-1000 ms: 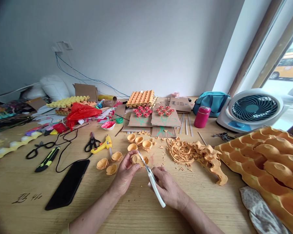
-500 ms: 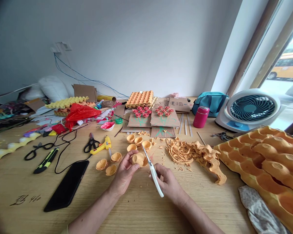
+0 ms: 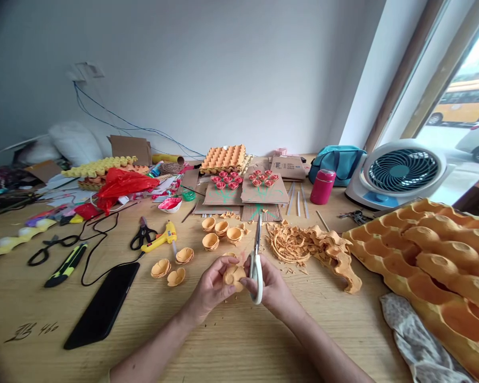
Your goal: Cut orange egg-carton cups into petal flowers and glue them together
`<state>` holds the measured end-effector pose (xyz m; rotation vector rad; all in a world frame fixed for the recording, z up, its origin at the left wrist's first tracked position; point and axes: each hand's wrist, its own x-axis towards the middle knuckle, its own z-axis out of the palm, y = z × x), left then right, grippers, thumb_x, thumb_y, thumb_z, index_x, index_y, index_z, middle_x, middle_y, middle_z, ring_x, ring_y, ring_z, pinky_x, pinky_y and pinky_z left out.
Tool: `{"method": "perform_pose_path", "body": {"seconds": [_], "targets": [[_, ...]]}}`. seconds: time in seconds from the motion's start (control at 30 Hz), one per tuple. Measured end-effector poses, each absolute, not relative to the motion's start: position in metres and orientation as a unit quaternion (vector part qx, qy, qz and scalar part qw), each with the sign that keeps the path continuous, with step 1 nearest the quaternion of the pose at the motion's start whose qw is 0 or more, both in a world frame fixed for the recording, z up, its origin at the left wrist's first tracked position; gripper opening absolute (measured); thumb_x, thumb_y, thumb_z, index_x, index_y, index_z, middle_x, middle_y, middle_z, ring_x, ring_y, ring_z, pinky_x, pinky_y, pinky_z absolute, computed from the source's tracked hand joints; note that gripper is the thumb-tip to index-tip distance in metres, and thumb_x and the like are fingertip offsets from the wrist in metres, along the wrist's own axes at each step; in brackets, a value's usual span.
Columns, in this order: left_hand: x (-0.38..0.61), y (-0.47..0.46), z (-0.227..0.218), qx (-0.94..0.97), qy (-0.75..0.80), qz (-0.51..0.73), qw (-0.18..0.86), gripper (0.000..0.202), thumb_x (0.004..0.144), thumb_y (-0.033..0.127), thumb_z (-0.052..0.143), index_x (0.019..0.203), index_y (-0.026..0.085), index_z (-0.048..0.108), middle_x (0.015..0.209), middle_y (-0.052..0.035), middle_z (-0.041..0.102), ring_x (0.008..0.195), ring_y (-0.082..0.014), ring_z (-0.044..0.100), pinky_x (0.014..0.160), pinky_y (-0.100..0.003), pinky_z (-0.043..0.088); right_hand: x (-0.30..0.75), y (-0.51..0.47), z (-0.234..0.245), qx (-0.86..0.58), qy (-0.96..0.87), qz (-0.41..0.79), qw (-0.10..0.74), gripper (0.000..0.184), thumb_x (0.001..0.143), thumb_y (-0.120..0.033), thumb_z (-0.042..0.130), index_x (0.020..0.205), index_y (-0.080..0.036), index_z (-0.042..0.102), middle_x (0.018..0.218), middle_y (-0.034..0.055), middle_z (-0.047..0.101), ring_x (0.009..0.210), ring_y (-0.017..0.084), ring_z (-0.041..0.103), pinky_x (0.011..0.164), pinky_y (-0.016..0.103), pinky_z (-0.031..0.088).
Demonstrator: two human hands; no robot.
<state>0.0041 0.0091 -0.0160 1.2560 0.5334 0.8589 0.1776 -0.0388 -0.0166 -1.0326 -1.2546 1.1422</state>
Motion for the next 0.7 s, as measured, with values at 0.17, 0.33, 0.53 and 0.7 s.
{"method": "perform_pose_path", "body": {"seconds": [0.17,0.33,0.53,0.7], "targets": [[0.002,0.009,-0.008,0.523,0.264,0.370,0.721,0.038,0.072,0.038,0.082,0.097,0.017,0.063,0.085,-0.0023,0.064,0.075,-0.0137,0.056,0.068,-0.024,0.041,0.179,-0.039,-0.025,-0.429,-0.575,0.466,0.519,0.040,0.077,-0.050,0.079,0.093,-0.021,0.055,0.084,-0.0012,0.053,0.073,0.014,0.048,0.066,0.026,0.043],[-0.001,0.016,-0.009,0.462,0.256,0.395,0.751,0.038,0.070,0.029,0.082,0.103,0.019,0.066,0.085,-0.0015,0.065,0.076,-0.0143,0.058,0.072,-0.026,0.043,0.185,-0.038,-0.017,-0.436,-0.536,0.533,0.488,0.047,0.080,-0.066,0.067,0.081,-0.020,0.054,0.065,-0.0030,0.052,0.057,0.012,0.046,0.054,0.025,0.038],[-0.005,0.022,-0.009,0.419,0.220,0.405,0.783,0.050,0.072,0.030,0.080,0.119,0.020,0.067,0.108,-0.0081,0.070,0.096,-0.0198,0.063,0.087,-0.031,0.046,0.188,-0.042,-0.016,-0.391,-0.490,0.653,0.424,0.061,0.080,-0.079,0.054,0.078,-0.019,0.061,0.048,-0.0049,0.049,0.039,0.010,0.040,0.046,0.026,0.037],[-0.004,0.020,-0.007,0.440,0.209,0.397,0.778,0.041,0.074,0.031,0.077,0.112,0.018,0.071,0.105,-0.0081,0.072,0.093,-0.0203,0.065,0.089,-0.032,0.046,0.187,-0.043,-0.026,-0.352,-0.479,0.699,0.398,0.060,0.082,-0.078,0.054,0.077,-0.018,0.063,0.045,-0.0063,0.049,0.037,0.009,0.040,0.068,0.035,0.051]]}}
